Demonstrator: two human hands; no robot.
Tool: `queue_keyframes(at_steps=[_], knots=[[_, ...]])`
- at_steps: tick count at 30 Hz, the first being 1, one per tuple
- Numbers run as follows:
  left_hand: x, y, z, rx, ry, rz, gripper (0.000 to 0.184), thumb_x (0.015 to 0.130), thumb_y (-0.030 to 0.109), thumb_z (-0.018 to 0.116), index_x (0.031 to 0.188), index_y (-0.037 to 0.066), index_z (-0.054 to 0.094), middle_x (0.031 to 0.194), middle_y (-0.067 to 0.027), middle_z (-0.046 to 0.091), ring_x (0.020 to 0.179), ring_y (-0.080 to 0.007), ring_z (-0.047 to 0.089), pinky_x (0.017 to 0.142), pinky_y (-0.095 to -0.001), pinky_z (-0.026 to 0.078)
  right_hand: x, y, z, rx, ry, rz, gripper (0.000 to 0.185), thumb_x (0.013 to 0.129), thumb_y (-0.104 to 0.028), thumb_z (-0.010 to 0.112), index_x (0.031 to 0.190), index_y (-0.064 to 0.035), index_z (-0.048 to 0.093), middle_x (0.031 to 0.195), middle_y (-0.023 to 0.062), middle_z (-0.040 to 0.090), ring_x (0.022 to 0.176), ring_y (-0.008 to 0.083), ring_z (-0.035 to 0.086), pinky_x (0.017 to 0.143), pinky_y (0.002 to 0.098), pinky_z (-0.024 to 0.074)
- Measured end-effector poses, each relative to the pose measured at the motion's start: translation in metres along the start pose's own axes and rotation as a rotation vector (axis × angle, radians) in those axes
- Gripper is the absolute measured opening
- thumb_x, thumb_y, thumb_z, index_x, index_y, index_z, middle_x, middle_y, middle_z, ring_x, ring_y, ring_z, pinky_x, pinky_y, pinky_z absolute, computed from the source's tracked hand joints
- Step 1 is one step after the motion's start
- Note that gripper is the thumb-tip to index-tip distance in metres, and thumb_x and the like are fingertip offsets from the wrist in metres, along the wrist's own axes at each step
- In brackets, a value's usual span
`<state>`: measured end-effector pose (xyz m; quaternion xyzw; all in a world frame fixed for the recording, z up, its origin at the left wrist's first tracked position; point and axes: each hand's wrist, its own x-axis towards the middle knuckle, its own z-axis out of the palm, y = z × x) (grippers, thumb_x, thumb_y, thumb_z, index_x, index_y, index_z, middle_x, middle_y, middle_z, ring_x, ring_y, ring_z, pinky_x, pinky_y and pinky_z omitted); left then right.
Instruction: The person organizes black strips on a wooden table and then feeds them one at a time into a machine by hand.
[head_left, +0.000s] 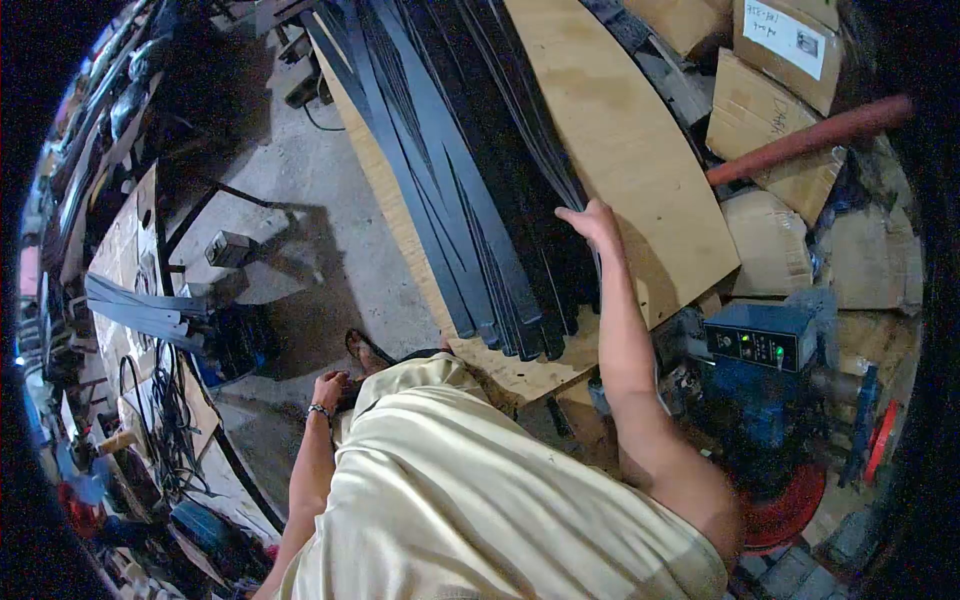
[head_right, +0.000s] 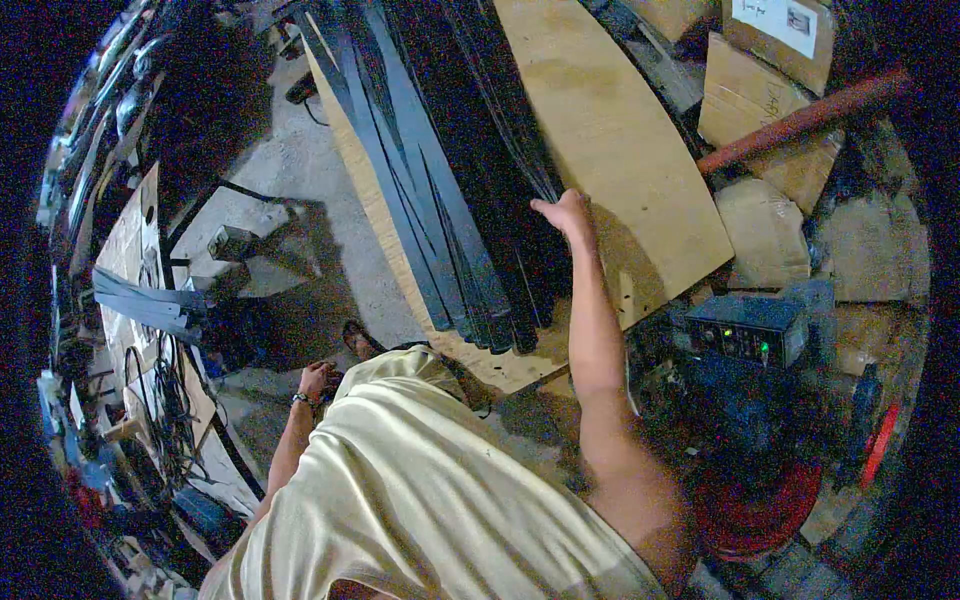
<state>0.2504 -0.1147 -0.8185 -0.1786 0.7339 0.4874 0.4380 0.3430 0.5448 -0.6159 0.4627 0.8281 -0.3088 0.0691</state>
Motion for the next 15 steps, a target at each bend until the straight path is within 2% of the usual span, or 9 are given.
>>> queue_keyframes(at_steps=[3,6,12,13,15], knots=[[0.005,-0.010,-0.005,0.006,-0.008,0.007,0.024,0.089,0.020,0.066,0.099,-0.001,0.068,0.087,-0.0097,0.070,0.070,-0.0172,0.065,0.062,-0.0298,0.051,-0.010,-0.009,-0.003,0.104,-0.093,0.043,0.069,0.070,-0.050,0.080,0.103,0.0085,0.067,0.102,0.0296,0.067,0.103,0.0347,0.067,0.089,0.0412,0.0503],[-0.008,0.003,0.004,-0.057,-0.014,-0.009,0.025,0.089,0.020,0.065,0.101,-0.002,0.068,0.089,-0.0109,0.071,0.070,-0.0176,0.066,0.062,-0.0298,0.052,-0.020,-0.016,-0.019,0.161,-0.174,0.054,0.068,0.070,-0.049,0.081,0.102,0.0097,0.066,0.099,0.0292,0.068,0.098,0.0333,0.068,0.086,0.0403,0.0511],[-0.024,0.019,0.015,-0.008,0.019,0.025,0.026,0.090,0.019,0.065,0.103,-0.004,0.068,0.088,-0.0113,0.070,0.070,-0.0185,0.067,0.063,-0.0295,0.053,0.007,0.002,-0.001,-0.010,0.255,-0.098,0.051,0.078,-0.037,0.076,0.093,0.0089,0.062,0.083,0.0201,0.068,0.078,0.0288,0.067,0.072,0.0409,0.0534],[-0.024,0.019,0.015,-0.018,0.025,0.010,0.026,0.090,0.018,0.065,0.103,-0.004,0.068,0.087,-0.0110,0.070,0.070,-0.0185,0.067,0.063,-0.0292,0.053,0.011,-0.001,-0.009,0.094,0.128,0.001,0.042,0.082,-0.033,0.071,0.093,0.0057,0.061,0.076,0.0150,0.066,0.064,0.0251,0.063,0.060,0.0404,0.0522],[-0.024,0.020,0.014,-0.033,0.013,-0.010,0.026,0.089,0.018,0.064,0.102,-0.004,0.068,0.086,-0.0102,0.069,0.069,-0.0177,0.066,0.062,-0.0286,0.053,-0.022,-0.040,-0.047,0.297,-0.059,0.051,0.043,0.085,-0.039,0.068,0.093,0.0028,0.061,0.070,0.0110,0.063,0.051,0.0182,0.057,0.046,0.0349,0.0467]])
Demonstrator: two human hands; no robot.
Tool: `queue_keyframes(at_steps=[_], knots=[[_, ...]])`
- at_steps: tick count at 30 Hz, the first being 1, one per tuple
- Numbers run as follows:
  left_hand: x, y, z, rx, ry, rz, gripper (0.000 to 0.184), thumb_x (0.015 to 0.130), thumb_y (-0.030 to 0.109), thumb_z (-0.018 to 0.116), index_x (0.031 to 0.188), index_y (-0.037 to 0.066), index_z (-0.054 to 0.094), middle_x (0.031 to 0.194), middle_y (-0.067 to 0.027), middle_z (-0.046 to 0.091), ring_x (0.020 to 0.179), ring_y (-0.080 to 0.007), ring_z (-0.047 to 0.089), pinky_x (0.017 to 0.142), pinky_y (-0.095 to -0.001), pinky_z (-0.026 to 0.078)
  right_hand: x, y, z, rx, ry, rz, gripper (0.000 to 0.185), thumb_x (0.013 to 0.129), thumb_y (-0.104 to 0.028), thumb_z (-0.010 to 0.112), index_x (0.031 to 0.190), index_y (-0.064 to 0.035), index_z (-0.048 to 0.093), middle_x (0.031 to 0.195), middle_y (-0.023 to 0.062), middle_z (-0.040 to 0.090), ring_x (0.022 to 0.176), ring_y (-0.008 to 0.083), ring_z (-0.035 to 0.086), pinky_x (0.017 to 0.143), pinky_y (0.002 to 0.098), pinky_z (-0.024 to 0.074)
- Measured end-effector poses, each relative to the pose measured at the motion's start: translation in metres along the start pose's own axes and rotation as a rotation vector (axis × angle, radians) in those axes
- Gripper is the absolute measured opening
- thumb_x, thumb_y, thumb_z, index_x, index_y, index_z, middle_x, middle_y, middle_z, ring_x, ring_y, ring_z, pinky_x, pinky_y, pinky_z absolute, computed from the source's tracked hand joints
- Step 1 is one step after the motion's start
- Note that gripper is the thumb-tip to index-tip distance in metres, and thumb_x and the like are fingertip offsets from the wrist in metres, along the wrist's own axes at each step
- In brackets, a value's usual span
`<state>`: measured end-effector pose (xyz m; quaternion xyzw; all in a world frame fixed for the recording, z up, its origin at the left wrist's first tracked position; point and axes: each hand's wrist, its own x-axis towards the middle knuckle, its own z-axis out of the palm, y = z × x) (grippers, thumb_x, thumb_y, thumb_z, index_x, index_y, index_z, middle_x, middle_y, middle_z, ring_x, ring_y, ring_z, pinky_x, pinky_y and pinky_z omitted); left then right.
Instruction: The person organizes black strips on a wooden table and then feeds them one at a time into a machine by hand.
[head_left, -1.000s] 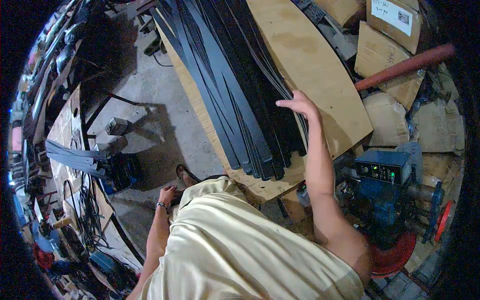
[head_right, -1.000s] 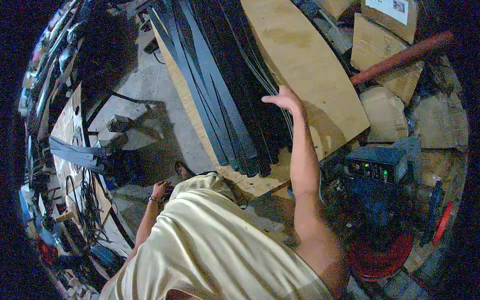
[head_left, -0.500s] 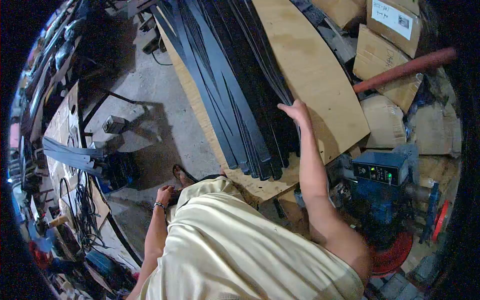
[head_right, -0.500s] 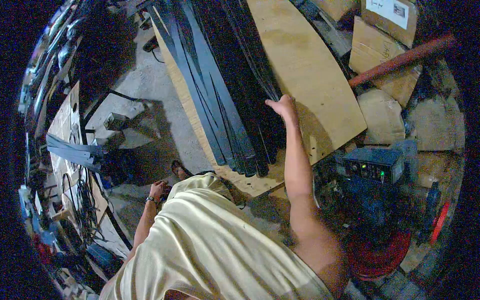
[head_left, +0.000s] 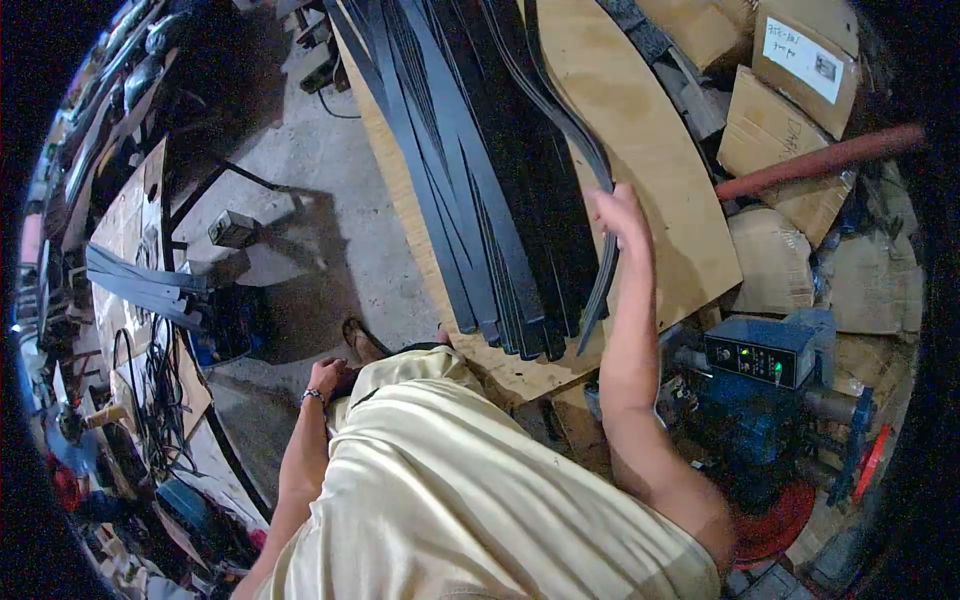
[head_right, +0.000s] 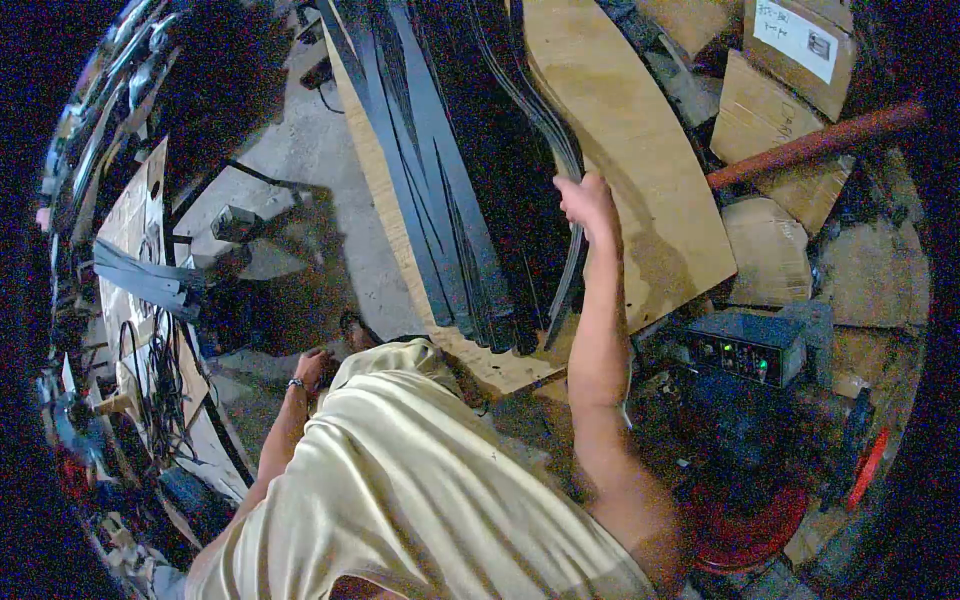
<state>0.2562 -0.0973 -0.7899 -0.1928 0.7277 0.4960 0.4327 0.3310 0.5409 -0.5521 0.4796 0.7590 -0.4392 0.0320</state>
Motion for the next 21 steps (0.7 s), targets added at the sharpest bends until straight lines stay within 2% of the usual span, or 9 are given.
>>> queue_keyframes(at_steps=[3,4,6,9,10,12,15,19,21], knots=[[0.010,0.004,0.004,0.007,-0.055,0.036,0.024,0.089,0.015,0.062,0.100,-0.005,0.068,0.083,-0.0087,0.069,0.068,-0.0153,0.064,0.061,-0.0279,0.052,-0.038,-0.028,0.002,0.086,-0.039,-0.061,0.046,0.088,-0.043,0.065,0.079,0.0018,0.062,0.062,0.0104,0.062,0.046,0.0174,0.056,0.046,0.0339,0.0468],[0.014,0.009,0.011,0.028,-0.070,0.081,0.023,0.089,0.015,0.061,0.099,-0.005,0.068,0.082,-0.0082,0.069,0.067,-0.0143,0.063,0.062,-0.0279,0.052,-0.055,-0.039,0.008,0.082,-0.092,-0.057,0.050,0.089,-0.047,0.064,0.084,0.0025,0.062,0.064,0.0101,0.062,0.046,0.0165,0.056,0.045,0.0340,0.0457],[0.017,0.027,0.029,0.070,-0.097,0.168,0.023,0.089,0.013,0.060,0.098,-0.006,0.068,0.080,-0.0073,0.068,0.067,-0.0124,0.062,0.062,-0.0278,0.051,-0.063,-0.035,0.039,0.057,-0.155,-0.060,0.061,0.086,-0.052,0.067,0.093,0.0073,0.062,0.075,0.0179,0.067,0.058,0.0262,0.065,0.056,0.0394,0.0521],[-0.048,0.141,0.106,0.368,-0.066,0.516,0.027,0.092,0.018,0.058,0.100,-0.007,0.067,0.081,-0.0086,0.069,0.070,-0.0140,0.064,0.067,-0.0293,0.052,-0.056,-0.018,0.084,-0.224,-0.070,-0.204,0.084,0.072,-0.059,0.077,0.105,0.0157,0.058,0.104,0.0362,0.063,0.104,0.0459,0.063,0.090,0.0466,0.0504],[-0.052,0.163,0.124,0.334,-0.130,0.550,0.029,0.093,0.019,0.058,0.102,-0.006,0.067,0.083,-0.0094,0.070,0.072,-0.0146,0.065,0.068,-0.0299,0.053,-0.072,-0.026,0.092,-0.327,0.088,-0.268,0.083,0.068,-0.058,0.081,0.105,0.0139,0.059,0.106,0.0350,0.063,0.101,0.0440,0.065,0.088,0.0467,0.0514],[-0.054,0.205,0.163,0.250,-0.283,0.600,0.032,0.093,0.022,0.059,0.106,-0.006,0.066,0.088,-0.0110,0.070,0.074,-0.0159,0.066,0.069,-0.0301,0.053,-0.084,-0.033,0.098,-0.405,0.117,-0.211,0.096,0.067,-0.057,0.081,0.120,0.0174,0.052,0.124,0.0349,0.056,0.117,0.0435,0.057,0.099,0.0441,0.0465],[-0.060,0.249,0.216,0.160,-0.381,0.577,0.038,0.094,0.024,0.059,0.116,-0.007,0.061,0.090,-0.0116,0.070,0.073,-0.0163,0.066,0.066,-0.0295,0.053,-0.079,-0.025,0.109,-0.475,0.252,-0.267,0.081,0.064,-0.051,0.085,0.108,0.0121,0.059,0.106,0.0319,0.065,0.102,0.0420,0.065,0.089,0.0450,0.0518],[-0.030,0.264,0.266,0.287,-0.313,0.581,0.042,0.092,0.034,0.065,0.115,-0.001,0.060,0.092,-0.0096,0.068,0.075,-0.0144,0.064,0.060,-0.0291,0.053,-0.070,-0.031,0.086,-0.397,0.028,-0.156,0.065,0.063,-0.041,0.085,0.099,0.0088,0.066,0.099,0.0299,0.068,0.096,0.0396,0.068,0.083,0.0447,0.0532],[-0.039,0.272,0.277,0.214,-0.240,0.499,0.044,0.091,0.036,0.066,0.113,-0.001,0.059,0.090,-0.0104,0.068,0.073,-0.0146,0.064,0.059,-0.0294,0.053,-0.047,-0.012,0.076,-0.261,-0.055,-0.147,0.053,0.068,-0.031,0.083,0.104,0.0059,0.069,0.091,0.0201,0.072,0.082,0.0289,0.070,0.075,0.0393,0.0534]])
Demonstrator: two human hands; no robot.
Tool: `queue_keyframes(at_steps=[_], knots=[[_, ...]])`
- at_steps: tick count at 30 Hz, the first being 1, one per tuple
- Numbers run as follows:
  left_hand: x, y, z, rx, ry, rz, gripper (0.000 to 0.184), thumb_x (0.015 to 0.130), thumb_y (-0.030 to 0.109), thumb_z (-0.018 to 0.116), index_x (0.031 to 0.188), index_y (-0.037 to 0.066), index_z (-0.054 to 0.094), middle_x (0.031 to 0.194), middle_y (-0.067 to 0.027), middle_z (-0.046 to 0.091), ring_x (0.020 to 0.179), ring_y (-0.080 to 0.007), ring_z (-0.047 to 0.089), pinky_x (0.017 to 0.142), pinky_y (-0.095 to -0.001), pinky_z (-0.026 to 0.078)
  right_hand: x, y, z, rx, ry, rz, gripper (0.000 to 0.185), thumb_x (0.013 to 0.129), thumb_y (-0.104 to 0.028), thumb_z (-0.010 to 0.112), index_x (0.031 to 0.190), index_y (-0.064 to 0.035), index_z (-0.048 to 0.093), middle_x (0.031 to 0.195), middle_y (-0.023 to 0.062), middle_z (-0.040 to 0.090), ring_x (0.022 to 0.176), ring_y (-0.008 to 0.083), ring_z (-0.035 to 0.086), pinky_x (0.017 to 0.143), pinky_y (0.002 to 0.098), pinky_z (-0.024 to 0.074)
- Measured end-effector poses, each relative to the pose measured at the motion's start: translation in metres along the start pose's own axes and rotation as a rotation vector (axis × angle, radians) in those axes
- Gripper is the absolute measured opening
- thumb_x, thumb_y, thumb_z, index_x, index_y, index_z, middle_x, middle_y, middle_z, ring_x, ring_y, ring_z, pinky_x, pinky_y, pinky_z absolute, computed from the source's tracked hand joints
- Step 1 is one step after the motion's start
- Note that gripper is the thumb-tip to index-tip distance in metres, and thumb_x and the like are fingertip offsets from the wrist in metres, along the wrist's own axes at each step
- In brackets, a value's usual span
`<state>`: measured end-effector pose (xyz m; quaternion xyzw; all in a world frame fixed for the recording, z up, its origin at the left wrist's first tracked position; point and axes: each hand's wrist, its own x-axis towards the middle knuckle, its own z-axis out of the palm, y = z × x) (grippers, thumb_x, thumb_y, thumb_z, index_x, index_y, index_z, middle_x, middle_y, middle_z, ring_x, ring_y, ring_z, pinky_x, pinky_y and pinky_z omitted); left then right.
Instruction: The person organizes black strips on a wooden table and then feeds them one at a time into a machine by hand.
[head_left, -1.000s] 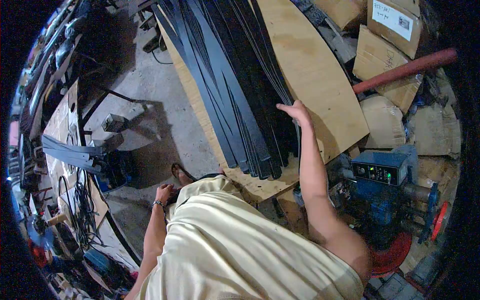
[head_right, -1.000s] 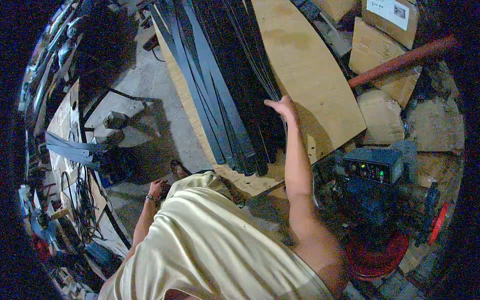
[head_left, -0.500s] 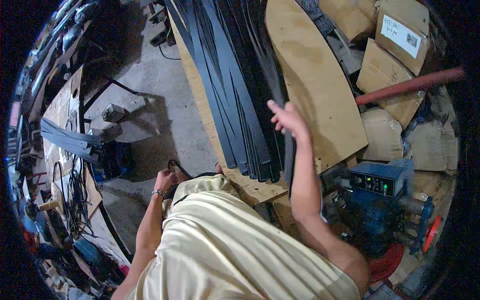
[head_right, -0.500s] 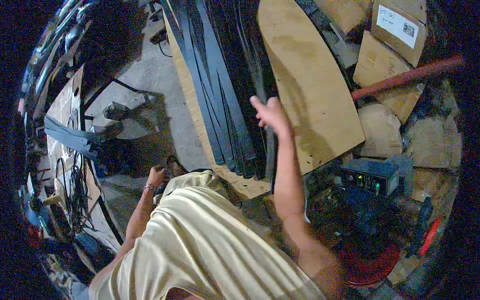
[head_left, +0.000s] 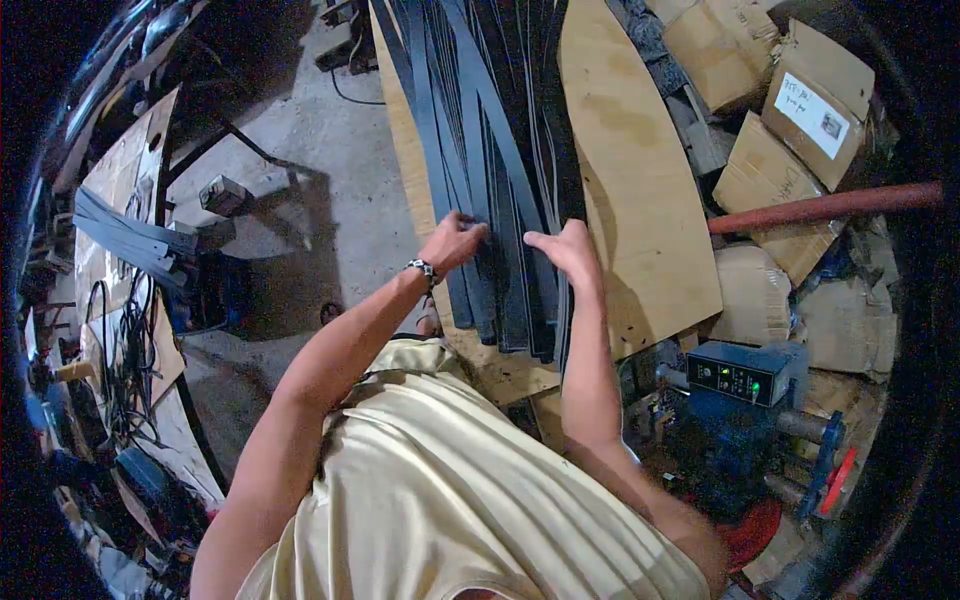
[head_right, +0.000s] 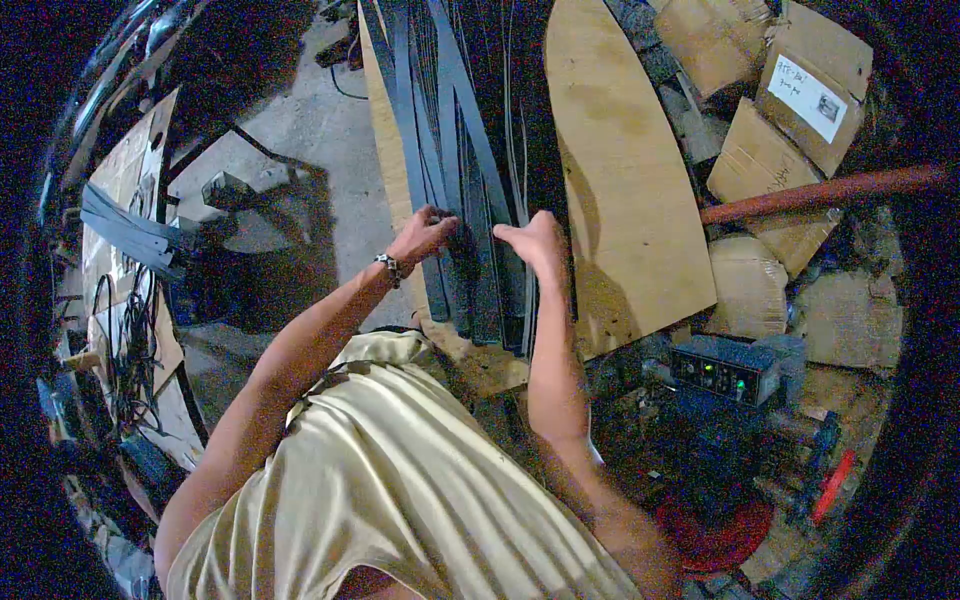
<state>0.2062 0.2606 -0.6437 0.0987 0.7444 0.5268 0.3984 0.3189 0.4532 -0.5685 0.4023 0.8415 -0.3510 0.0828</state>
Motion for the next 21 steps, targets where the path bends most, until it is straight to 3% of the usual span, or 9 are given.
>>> queue_keyframes(at_steps=[2,4,6,9,14,17,18,21], knots=[[0.004,0.001,0.003,-0.071,0.028,-0.058,0.044,0.090,0.035,0.067,0.111,-0.003,0.057,0.083,-0.0096,0.065,0.067,-0.0151,0.062,0.055,-0.0298,0.051,0.002,0.012,-0.003,0.242,0.006,-0.076,0.034,0.071,-0.016,0.081,0.096,0.0030,0.069,0.084,0.0087,0.070,0.072,0.0166,0.064,0.068,0.0329,0.0515],[0.010,-0.006,0.002,-0.151,0.005,-0.093,0.043,0.089,0.032,0.068,0.107,-0.004,0.055,0.071,-0.0073,0.060,0.056,-0.0160,0.058,0.047,-0.0302,0.048,0.022,0.040,0.005,0.151,0.064,-0.060,0.029,0.071,-0.016,0.081,0.091,0.0014,0.067,0.081,0.0066,0.067,0.069,0.0169,0.062,0.066,0.0330,0.0503],[0.012,-0.006,0.001,-0.177,-0.002,-0.093,0.042,0.089,0.032,0.069,0.105,-0.004,0.056,0.071,-0.0071,0.060,0.054,-0.0162,0.058,0.046,-0.0301,0.048,0.029,0.046,0.012,0.096,0.175,-0.063,0.024,0.071,-0.015,0.079,0.083,-0.0016,0.064,0.076,0.0028,0.063,0.066,0.0156,0.058,0.064,0.0335,0.0479],[0.009,0.001,0.000,-0.191,0.025,-0.084,0.033,0.088,0.028,0.070,0.095,-0.001,0.057,0.068,-0.0054,0.060,0.053,-0.0152,0.057,0.046,-0.0294,0.047,0.006,0.025,-0.011,0.293,0.065,-0.088,0.023,0.071,-0.014,0.077,0.085,-0.0016,0.065,0.077,0.0029,0.064,0.065,0.0157,0.058,0.064,0.0343,0.0478],[0.011,0.007,-0.008,-0.267,-0.064,-0.031,0.021,0.091,0.023,0.067,0.087,0.004,0.057,0.065,-0.0028,0.057,0.052,-0.0134,0.056,0.047,-0.0289,0.045,0.004,0.017,-0.022,0.400,0.185,-0.083,0.019,0.074,-0.015,0.073,0.089,-0.0036,0.068,0.072,0.0019,0.063,0.057,0.0100,0.053,0.054,0.0276,0.0436],[0.008,0.018,-0.013,-0.375,-0.156,-0.069,0.018,0.093,0.024,0.066,0.086,0.010,0.056,0.070,0.0008,0.055,0.056,-0.0111,0.051,0.053,-0.0273,0.043,0.005,0.022,-0.027,0.493,0.152,-0.007,0.020,0.075,-0.015,0.073,0.093,-0.0050,0.068,0.070,0.0003,0.061,0.055,0.0084,0.052,0.049,0.0263,0.0422],[0.010,0.018,-0.015,-0.407,-0.198,-0.070,0.019,0.093,0.023,0.066,0.085,0.011,0.054,0.074,-0.0001,0.057,0.060,-0.0122,0.055,0.055,-0.0282,0.046,0.002,0.018,-0.031,0.543,0.149,0.019,0.022,0.076,-0.016,0.073,0.096,-0.0064,0.069,0.066,-0.0022,0.057,0.053,0.0069,0.050,0.043,0.0250,0.0385],[0.003,0.030,-0.016,-0.352,-0.208,-0.045,0.018,0.093,0.024,0.066,0.086,0.011,0.055,0.076,-0.0001,0.058,0.066,-0.0130,0.058,0.057,-0.0288,0.048,-0.003,0.009,-0.052,0.740,0.054,0.014,0.022,0.076,-0.016,0.073,0.095,-0.0074,0.067,0.067,-0.0011,0.057,0.050,0.0099,0.049,0.042,0.0281,0.0397]])
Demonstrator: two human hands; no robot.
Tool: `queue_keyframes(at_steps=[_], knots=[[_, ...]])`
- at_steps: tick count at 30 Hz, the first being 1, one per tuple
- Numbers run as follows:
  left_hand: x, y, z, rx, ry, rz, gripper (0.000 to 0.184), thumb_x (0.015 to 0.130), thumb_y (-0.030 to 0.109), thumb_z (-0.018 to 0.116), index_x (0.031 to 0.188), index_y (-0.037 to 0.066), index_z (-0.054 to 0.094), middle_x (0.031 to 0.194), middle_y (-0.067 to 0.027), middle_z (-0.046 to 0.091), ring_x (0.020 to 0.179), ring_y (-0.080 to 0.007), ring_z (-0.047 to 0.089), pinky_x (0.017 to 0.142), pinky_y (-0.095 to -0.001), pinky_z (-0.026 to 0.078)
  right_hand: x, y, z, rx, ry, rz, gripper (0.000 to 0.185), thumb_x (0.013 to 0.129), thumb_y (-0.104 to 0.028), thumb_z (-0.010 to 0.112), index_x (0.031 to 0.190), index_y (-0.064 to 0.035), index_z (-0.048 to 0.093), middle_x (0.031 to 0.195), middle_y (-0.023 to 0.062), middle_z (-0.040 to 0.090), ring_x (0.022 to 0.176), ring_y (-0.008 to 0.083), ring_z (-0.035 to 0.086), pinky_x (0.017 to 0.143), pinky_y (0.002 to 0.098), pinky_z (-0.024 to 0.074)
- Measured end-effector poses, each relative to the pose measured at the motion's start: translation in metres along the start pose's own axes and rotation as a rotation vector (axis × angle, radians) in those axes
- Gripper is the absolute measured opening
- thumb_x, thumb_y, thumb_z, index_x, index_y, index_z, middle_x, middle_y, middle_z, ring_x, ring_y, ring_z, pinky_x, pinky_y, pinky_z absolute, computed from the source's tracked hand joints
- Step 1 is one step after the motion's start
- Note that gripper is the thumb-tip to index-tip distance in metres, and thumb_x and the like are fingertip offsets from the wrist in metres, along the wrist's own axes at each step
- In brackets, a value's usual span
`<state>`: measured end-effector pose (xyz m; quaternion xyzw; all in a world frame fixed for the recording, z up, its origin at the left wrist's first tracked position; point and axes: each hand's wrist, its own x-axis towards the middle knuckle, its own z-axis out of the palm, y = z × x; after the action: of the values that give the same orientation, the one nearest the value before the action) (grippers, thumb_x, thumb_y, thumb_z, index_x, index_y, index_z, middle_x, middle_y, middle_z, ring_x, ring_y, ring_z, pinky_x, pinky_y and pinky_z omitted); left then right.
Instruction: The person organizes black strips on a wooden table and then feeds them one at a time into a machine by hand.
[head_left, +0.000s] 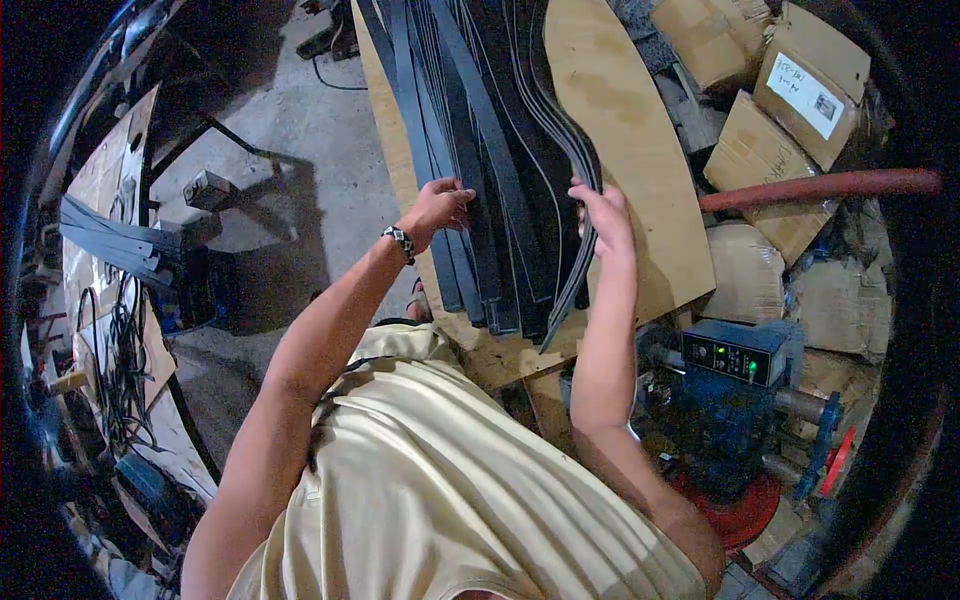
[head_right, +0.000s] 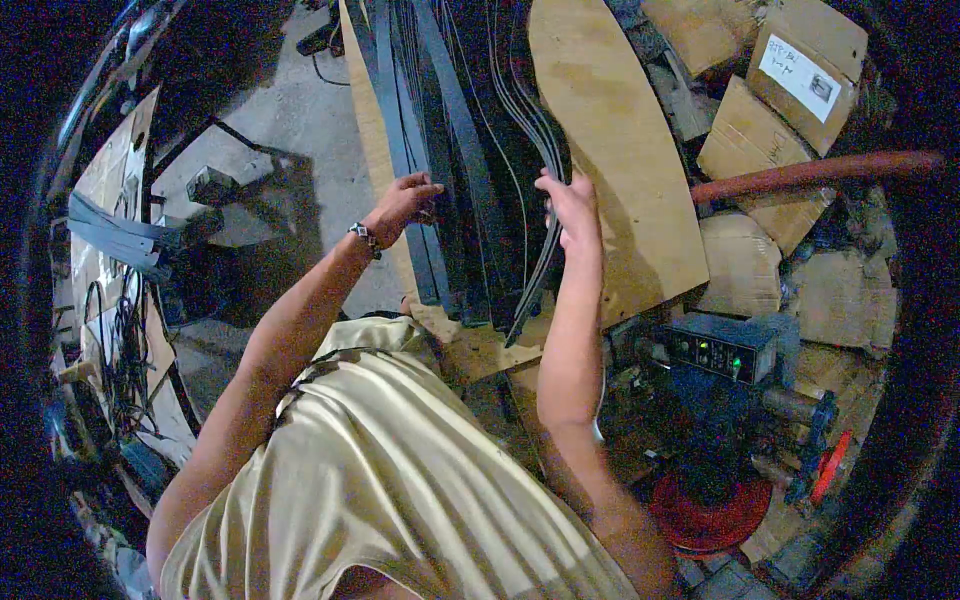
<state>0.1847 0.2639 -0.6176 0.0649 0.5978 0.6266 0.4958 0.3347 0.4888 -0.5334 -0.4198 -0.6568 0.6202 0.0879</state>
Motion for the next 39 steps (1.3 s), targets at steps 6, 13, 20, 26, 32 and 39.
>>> queue_keyframes(at_steps=[6,13,20,26,32,39], knots=[[0.008,-0.003,0.003,0.079,-0.007,-0.052,0.016,0.094,0.024,0.064,0.090,0.010,0.058,0.080,-0.0008,0.062,0.071,-0.0129,0.060,0.063,-0.0291,0.049,0.007,0.027,0.017,-0.323,-0.124,0.092,0.048,0.073,-0.031,0.081,0.106,-0.0023,0.062,0.085,0.0118,0.068,0.068,0.0228,0.065,0.055,0.0353,0.0527],[0.007,-0.004,0.001,0.115,0.003,-0.068,0.017,0.094,0.026,0.063,0.092,0.009,0.060,0.085,-0.0014,0.065,0.073,-0.0128,0.061,0.067,-0.0304,0.048,-0.026,0.029,0.053,-0.791,-0.021,-0.057,0.111,0.066,-0.042,0.087,0.140,0.0171,0.029,0.140,0.0339,0.044,0.133,0.0378,0.045,0.110,0.0387,0.0365],[0.009,-0.005,0.000,0.102,-0.018,-0.054,0.017,0.095,0.025,0.061,0.095,0.008,0.062,0.087,-0.0036,0.065,0.074,-0.0138,0.062,0.067,-0.0311,0.051,0.021,0.076,0.023,-0.484,0.021,-0.177,0.035,0.081,-0.015,0.070,0.111,0.0006,0.062,0.091,0.0106,0.069,0.078,0.0221,0.065,0.076,0.0363,0.0529],[0.014,-0.009,0.003,0.058,-0.005,-0.021,0.015,0.095,0.022,0.058,0.097,0.007,0.061,0.089,-0.0038,0.066,0.077,-0.0153,0.063,0.067,-0.0309,0.052,-0.019,0.030,0.039,-0.469,0.007,-0.305,0.063,0.077,-0.028,0.079,0.123,0.0067,0.053,0.106,0.0180,0.067,0.096,0.0265,0.065,0.090,0.0370,0.0502],[0.007,0.002,0.006,-0.031,-0.041,0.003,0.010,0.096,0.018,0.057,0.097,0.009,0.061,0.089,-0.0017,0.067,0.075,-0.0136,0.062,0.067,-0.0285,0.050,-0.030,0.029,0.052,-0.841,-0.029,-0.134,0.090,0.067,-0.035,0.085,0.131,0.0111,0.041,0.121,0.0336,0.059,0.116,0.0428,0.058,0.099,0.0441,0.0460],[0.014,0.000,0.006,0.012,-0.022,0.024,0.011,0.093,0.015,0.059,0.086,0.007,0.057,0.077,-0.0018,0.059,0.061,-0.0120,0.056,0.056,-0.0283,0.049,-0.041,-0.021,0.024,-0.607,0.029,-0.265,0.057,0.077,-0.025,0.073,0.122,0.0056,0.053,0.113,0.0265,0.064,0.108,0.0381,0.062,0.098,0.0427,0.0461]])
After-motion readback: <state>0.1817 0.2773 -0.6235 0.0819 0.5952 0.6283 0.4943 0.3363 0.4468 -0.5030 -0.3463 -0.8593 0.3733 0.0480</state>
